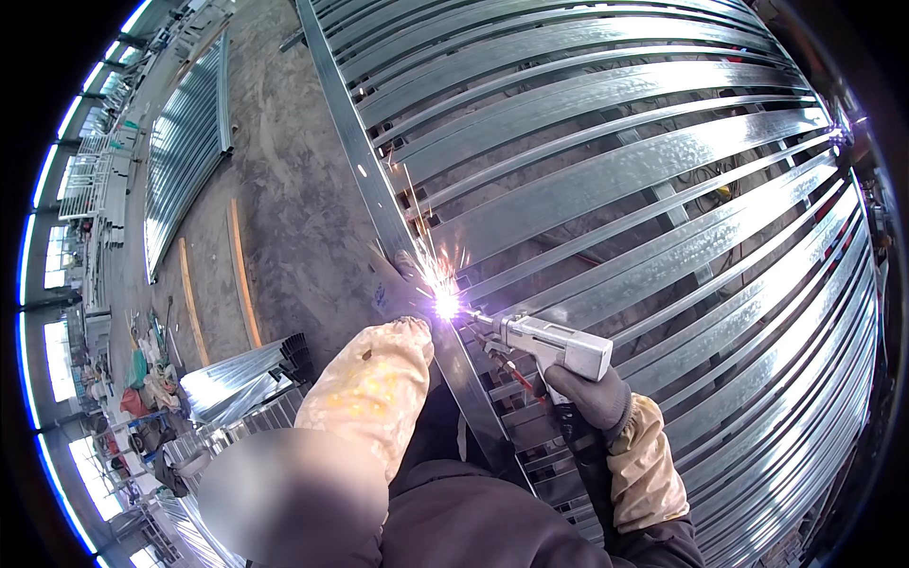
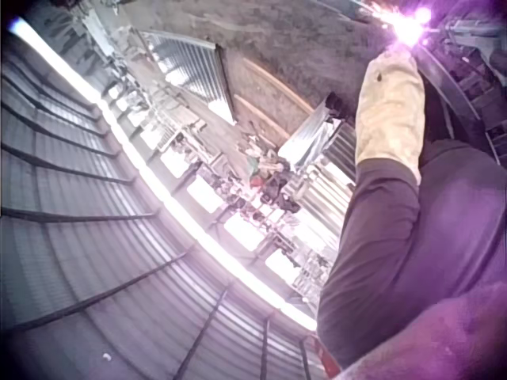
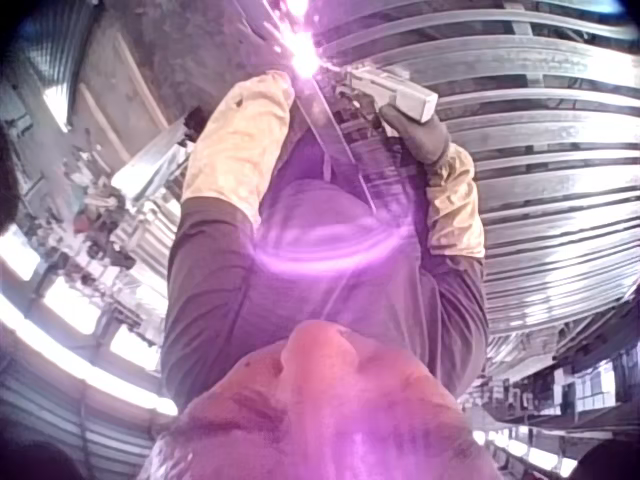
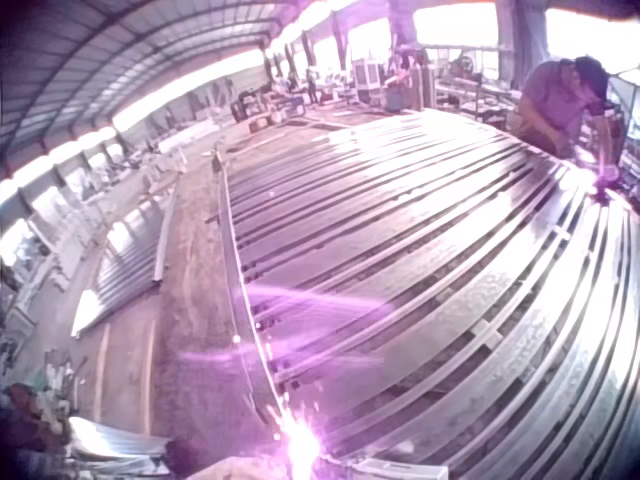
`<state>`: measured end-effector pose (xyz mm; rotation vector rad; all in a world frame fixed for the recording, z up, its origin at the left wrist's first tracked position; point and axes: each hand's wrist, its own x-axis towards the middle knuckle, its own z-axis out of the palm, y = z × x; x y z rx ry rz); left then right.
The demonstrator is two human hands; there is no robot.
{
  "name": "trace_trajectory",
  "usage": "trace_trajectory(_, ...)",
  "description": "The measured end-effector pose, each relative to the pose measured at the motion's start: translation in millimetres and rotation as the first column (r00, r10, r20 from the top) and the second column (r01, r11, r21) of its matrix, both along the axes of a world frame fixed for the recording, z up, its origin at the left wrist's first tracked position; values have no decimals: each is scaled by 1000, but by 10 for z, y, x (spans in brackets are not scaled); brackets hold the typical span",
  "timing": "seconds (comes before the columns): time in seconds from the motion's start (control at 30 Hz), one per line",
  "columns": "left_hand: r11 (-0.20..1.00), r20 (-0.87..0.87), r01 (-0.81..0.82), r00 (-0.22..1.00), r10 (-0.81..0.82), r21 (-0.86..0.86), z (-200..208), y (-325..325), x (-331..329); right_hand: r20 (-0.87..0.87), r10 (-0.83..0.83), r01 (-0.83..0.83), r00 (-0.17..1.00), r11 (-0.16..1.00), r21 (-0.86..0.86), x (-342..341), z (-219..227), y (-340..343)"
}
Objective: The person uses a handheld welding tool to join metal bars on a large slatted metal frame. They move the tool along the seams, creating bright sparks and fusing the metal pieces together in a workshop setting.
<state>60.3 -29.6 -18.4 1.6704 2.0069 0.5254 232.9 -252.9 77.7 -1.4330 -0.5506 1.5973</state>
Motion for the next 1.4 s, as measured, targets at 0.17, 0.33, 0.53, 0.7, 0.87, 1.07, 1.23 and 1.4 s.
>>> trace_trajectory(0.17,995,-12,28,1000,-27,96,-215,48,-102,21,23,-24,1000,999,45,1,-25,-4)
trace_trajectory(0.33,991,309,-33,948,72,-132,-212,71,-113,34,17,-19,999,999,37,0,12,-8)
trace_trajectory(0.53,997,-72,42,997,-38,57,7,5,-36,32,17,-18,999,999,36,5,6,-36)
trace_trajectory(0.7,998,-26,54,998,-55,-21,160,-19,36,-64,-22,22,998,1000,-9,25,23,-74)
trace_trajectory(0.87,993,-30,47,999,-44,107,-96,71,-104,-3,-55,55,998,996,77,-2,4,-142)
trace_trajectory(1.07,997,-9,69,998,-68,36,-134,63,-95,0,-148,146,989,980,-133,119,236,-579)
trace_trajectory(1.23,991,133,65,988,-81,120,-281,84,-142,-69,-157,140,985,969,-205,126,315,-975)
trace_trajectory(1.4,995,161,53,985,-65,82,-148,39,-63,-33,-196,188,980,969,-161,106,309,-1214)
